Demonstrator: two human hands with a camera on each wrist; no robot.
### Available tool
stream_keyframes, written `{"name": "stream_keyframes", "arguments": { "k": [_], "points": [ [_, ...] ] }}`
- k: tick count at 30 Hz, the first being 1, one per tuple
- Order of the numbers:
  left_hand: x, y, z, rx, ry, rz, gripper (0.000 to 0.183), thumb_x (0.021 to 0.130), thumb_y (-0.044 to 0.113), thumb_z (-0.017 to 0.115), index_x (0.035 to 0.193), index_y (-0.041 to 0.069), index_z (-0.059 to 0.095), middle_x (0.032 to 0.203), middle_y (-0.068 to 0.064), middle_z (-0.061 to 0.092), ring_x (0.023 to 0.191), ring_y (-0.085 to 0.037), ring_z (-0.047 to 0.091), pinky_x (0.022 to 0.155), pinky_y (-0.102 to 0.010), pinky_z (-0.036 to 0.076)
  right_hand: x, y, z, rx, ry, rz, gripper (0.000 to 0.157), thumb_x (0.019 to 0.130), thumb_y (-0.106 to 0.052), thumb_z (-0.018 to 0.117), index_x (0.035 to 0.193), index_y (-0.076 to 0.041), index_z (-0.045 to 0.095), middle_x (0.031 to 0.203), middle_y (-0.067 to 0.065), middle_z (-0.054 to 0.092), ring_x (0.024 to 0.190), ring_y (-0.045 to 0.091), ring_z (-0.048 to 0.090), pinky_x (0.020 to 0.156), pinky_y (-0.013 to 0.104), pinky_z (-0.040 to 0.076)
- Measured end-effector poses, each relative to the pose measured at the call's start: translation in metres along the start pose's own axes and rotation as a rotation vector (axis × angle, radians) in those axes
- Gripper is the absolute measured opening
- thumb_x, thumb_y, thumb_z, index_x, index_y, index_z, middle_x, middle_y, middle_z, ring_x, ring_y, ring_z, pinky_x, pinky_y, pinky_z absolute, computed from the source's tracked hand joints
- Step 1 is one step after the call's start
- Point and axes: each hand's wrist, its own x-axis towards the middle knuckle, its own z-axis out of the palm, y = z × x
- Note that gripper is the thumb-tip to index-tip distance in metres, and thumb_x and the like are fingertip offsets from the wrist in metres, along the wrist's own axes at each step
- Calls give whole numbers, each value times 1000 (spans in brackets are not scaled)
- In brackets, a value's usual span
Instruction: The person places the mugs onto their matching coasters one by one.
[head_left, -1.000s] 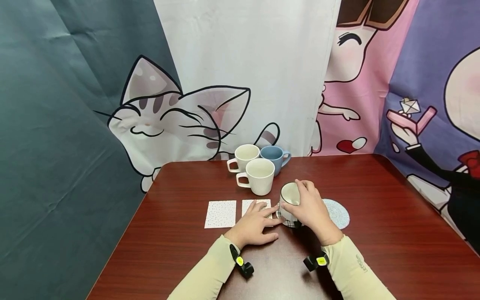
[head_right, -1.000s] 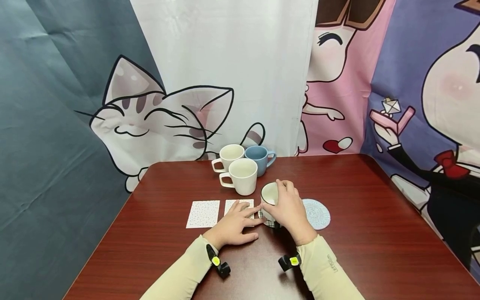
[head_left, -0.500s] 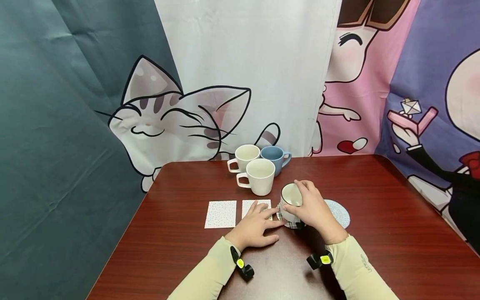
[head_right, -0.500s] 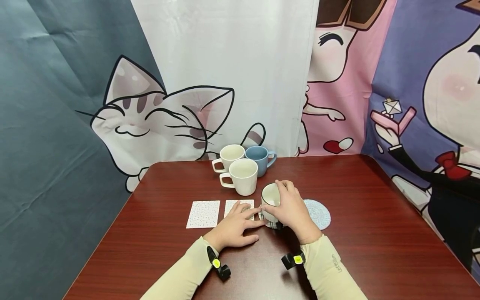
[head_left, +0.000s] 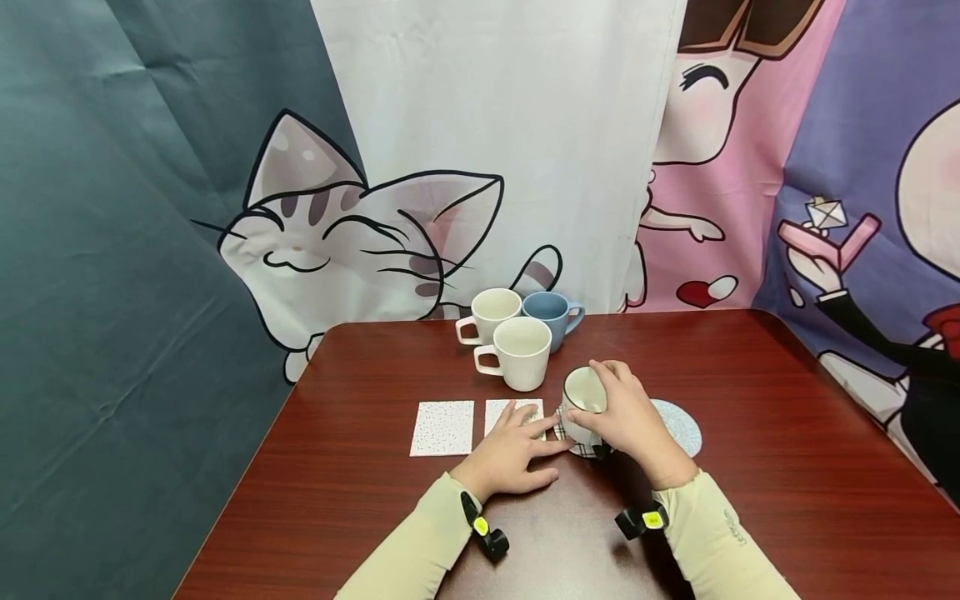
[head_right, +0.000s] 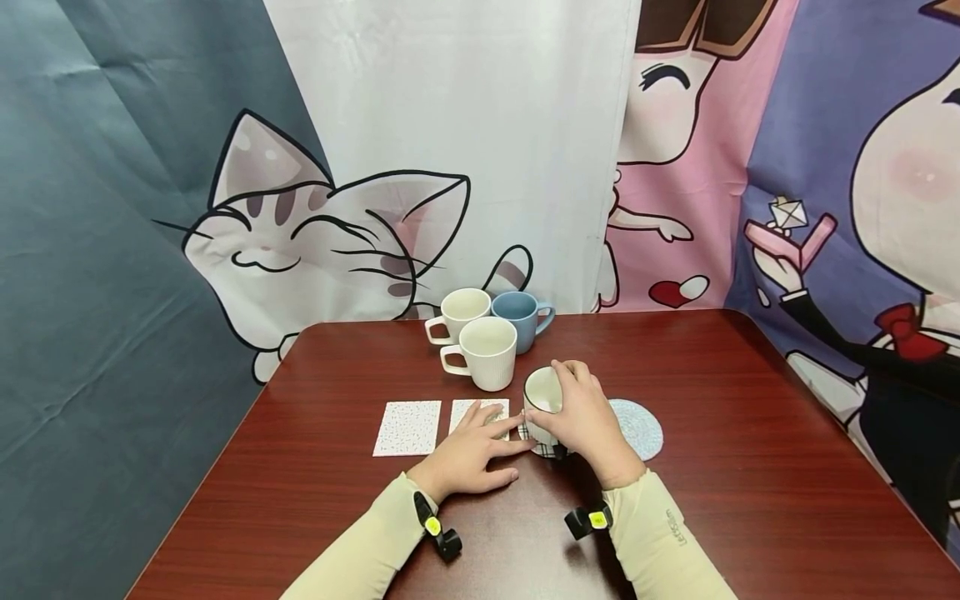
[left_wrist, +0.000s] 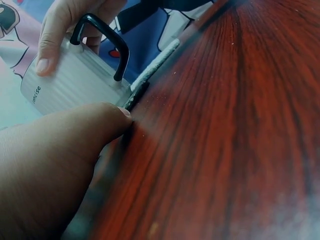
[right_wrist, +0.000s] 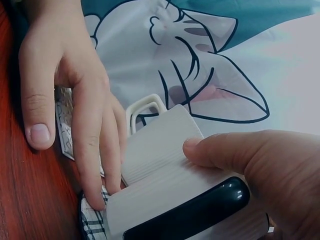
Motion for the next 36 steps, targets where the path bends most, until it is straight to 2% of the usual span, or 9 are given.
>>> {"name": "stream_keyframes", "arguments": {
  "k": [9,27,33,36],
  "points": [
    [1,-1,1,1,-2,-9,46,97,58,54,141,46,57,155,4,46,144,-33,36,115,-63,25,0,2,1,-3,1,-15,89,80,-35,85,148,3,44,142,25,44,129,46,45,101,62,43],
    [0,1,-3,-13,-1,10,44,98,55,54,141,44,59,155,4,47,144,-32,37,116,-62,25,-1,5,2,-4,6,13,88,79,-37,85,149,-1,45,143,23,44,128,45,45,96,62,45],
    [0,2,-3,-7,9,14,44,99,56,52,140,43,60,155,4,47,143,-33,38,115,-62,26,0,6,-1,16,-1,-22,89,79,-39,86,148,0,45,141,25,45,126,45,49,98,61,45],
    [0,2,-2,-2,15,15,44,99,56,52,140,43,59,154,3,47,144,-33,38,116,-62,26,2,7,-9,46,-24,-37,83,82,-40,82,146,1,48,140,26,47,124,44,52,99,61,45]
  ]
}}
